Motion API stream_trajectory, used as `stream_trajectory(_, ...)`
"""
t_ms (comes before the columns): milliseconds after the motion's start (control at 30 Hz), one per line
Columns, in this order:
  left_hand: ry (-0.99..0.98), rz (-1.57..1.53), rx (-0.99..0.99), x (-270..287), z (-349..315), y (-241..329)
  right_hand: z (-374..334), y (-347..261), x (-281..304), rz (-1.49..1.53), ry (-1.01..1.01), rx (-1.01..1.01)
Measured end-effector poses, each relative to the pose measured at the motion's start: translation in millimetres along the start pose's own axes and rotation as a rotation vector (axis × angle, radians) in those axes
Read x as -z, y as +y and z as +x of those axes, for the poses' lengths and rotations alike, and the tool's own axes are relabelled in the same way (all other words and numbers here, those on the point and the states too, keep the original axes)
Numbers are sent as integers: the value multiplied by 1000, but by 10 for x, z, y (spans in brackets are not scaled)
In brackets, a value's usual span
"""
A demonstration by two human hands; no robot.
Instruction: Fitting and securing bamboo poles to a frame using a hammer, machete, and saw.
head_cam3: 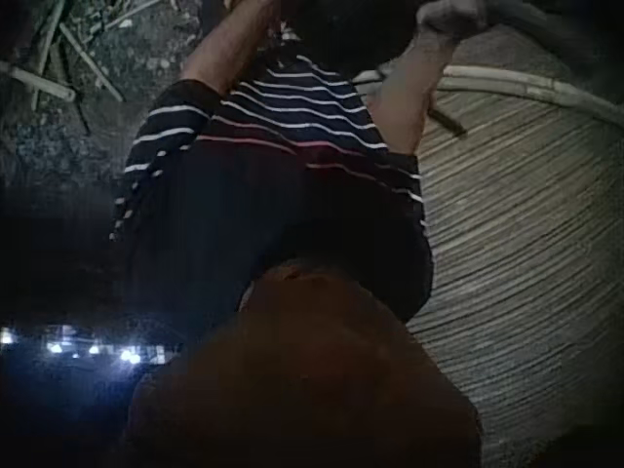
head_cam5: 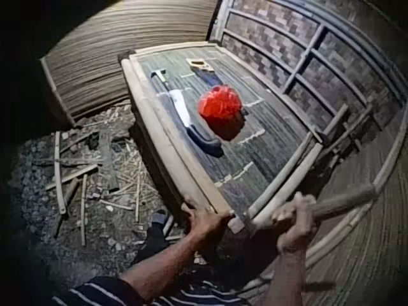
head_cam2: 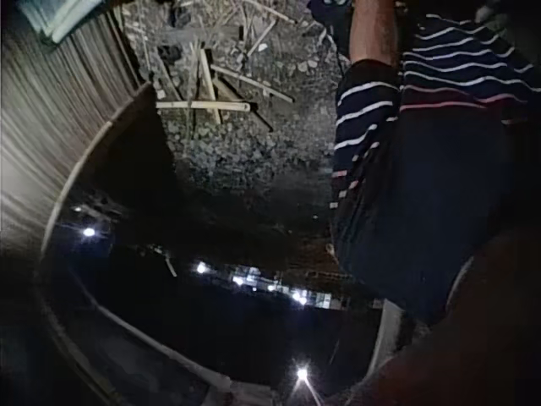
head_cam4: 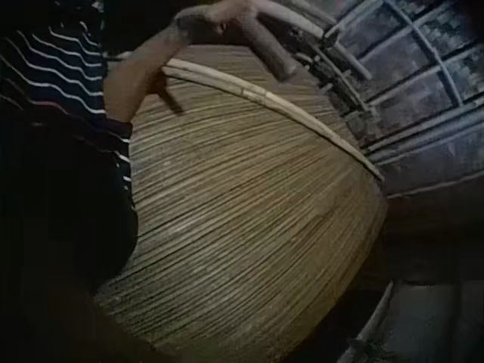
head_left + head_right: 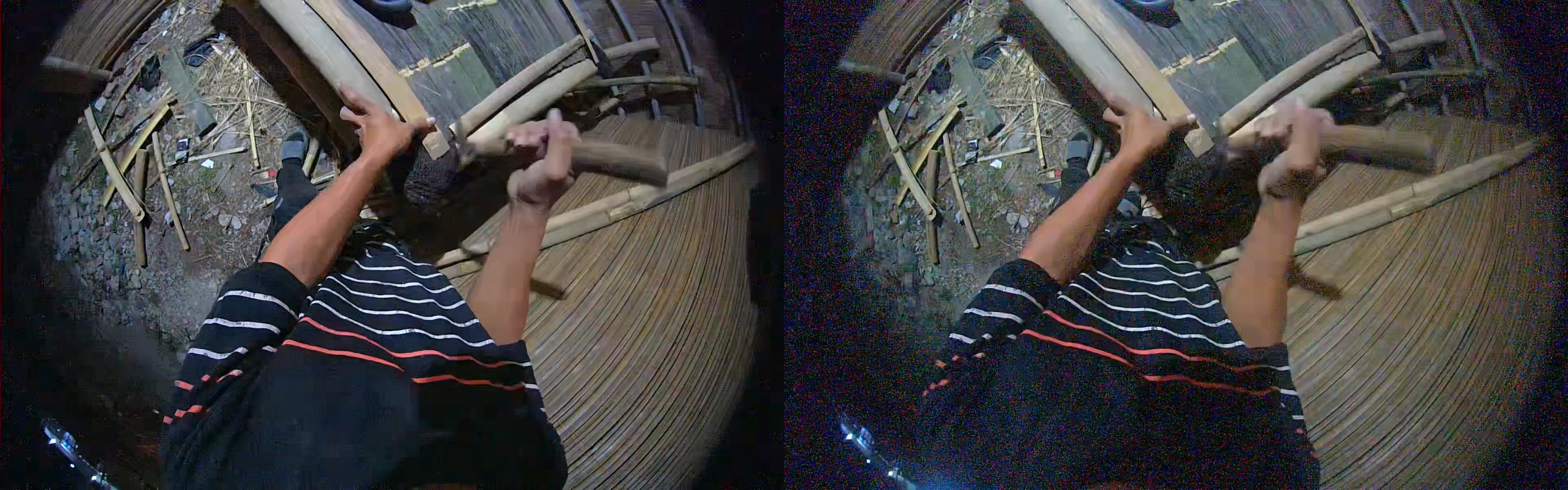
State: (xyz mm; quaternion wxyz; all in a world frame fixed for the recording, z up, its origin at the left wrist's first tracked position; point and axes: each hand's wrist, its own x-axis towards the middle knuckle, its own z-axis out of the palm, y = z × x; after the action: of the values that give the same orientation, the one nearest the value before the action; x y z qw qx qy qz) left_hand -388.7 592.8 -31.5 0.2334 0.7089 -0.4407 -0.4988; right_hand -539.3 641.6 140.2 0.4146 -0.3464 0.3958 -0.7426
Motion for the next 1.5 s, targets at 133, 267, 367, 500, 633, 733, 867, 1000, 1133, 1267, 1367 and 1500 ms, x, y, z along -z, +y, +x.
stream_trajectory(133,78,-35,-63,84,-43,-71,369,7,131,-556,-283,254)
stream_trajectory(267,84,-9,-181,325,-136,-75,667,381,90,-1000,-509,395)
stream_trajectory(367,130,21,-381,670,-127,-334,890,566,64,-1417,-742,725)
stream_trajectory(500,233,199,-265,1261,41,-1133,1293,905,213,-1568,-764,852)
stream_trajectory(633,474,225,-148,1989,154,-2039,1851,1216,300,-1710,-764,858)
stream_trajectory(733,495,177,56,2375,176,-2098,2285,1438,366,-1779,-762,777)
stream_trajectory(867,516,203,100,2541,414,-1925,2724,1662,305,-1848,-760,778)
stream_trajectory(1000,472,91,-166,2531,746,-1582,2876,1640,131,-2044,-681,634)
stream_trajectory(1133,261,161,-597,2322,790,-537,2472,1180,-144,-2034,-278,211)
stream_trajectory(1267,-195,334,-1149,1863,922,294,1971,1088,174,-1902,307,-250)
stream_trajectory(1367,-380,532,-1500,1299,954,723,1369,979,326,-1843,509,-639)
stream_trajectory(1500,-577,814,-1597,823,939,793,1045,981,473,-1742,493,-717)
